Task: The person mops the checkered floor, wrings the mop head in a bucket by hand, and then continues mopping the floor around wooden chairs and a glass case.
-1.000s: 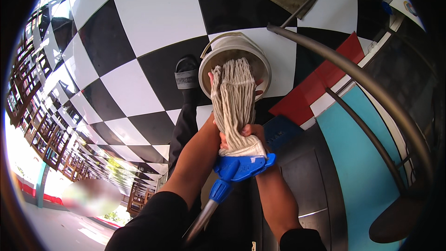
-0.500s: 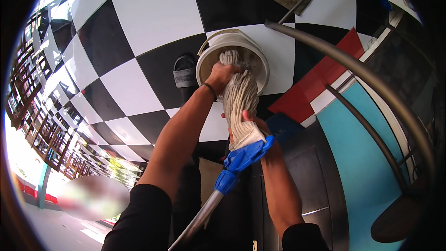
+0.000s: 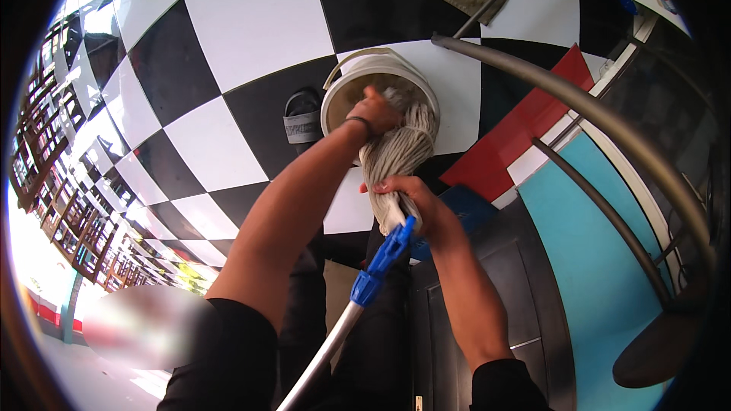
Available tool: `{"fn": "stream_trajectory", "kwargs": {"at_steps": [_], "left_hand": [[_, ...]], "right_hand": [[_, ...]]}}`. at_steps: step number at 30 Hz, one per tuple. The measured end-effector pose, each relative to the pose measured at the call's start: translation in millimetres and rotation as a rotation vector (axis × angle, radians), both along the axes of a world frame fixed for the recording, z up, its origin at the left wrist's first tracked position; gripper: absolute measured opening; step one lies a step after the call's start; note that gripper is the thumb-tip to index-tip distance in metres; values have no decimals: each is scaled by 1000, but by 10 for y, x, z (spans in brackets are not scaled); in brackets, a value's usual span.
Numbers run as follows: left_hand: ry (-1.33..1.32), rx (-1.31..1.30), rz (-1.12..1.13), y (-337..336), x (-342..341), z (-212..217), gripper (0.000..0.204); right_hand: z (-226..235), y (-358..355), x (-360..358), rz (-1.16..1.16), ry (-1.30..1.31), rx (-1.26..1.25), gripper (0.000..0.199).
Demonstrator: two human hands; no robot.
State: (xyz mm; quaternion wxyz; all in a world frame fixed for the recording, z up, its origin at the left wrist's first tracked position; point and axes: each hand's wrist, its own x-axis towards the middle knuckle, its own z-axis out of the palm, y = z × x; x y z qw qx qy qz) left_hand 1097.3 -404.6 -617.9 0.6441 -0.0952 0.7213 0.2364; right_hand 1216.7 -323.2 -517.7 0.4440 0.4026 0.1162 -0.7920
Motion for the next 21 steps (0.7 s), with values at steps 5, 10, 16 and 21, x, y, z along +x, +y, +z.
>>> {"fn": "stream_trajectory", "kwargs": {"at_steps": [5, 10, 16, 21], "left_hand": [[-973, 477, 1225, -708, 96, -273, 69], [-506, 669, 1550, -677, 992, -311, 66], [-763, 951, 1745, -349, 789, -116, 85], [-601, 899, 1606, -605, 446, -274, 85]], "right_hand": [[120, -6, 65, -147, -119, -113, 45], [180, -222, 119, -368, -148, -303, 56], [221, -466, 384, -508, -184, -351, 62], [269, -399, 435, -449, -258, -318, 65]]}}
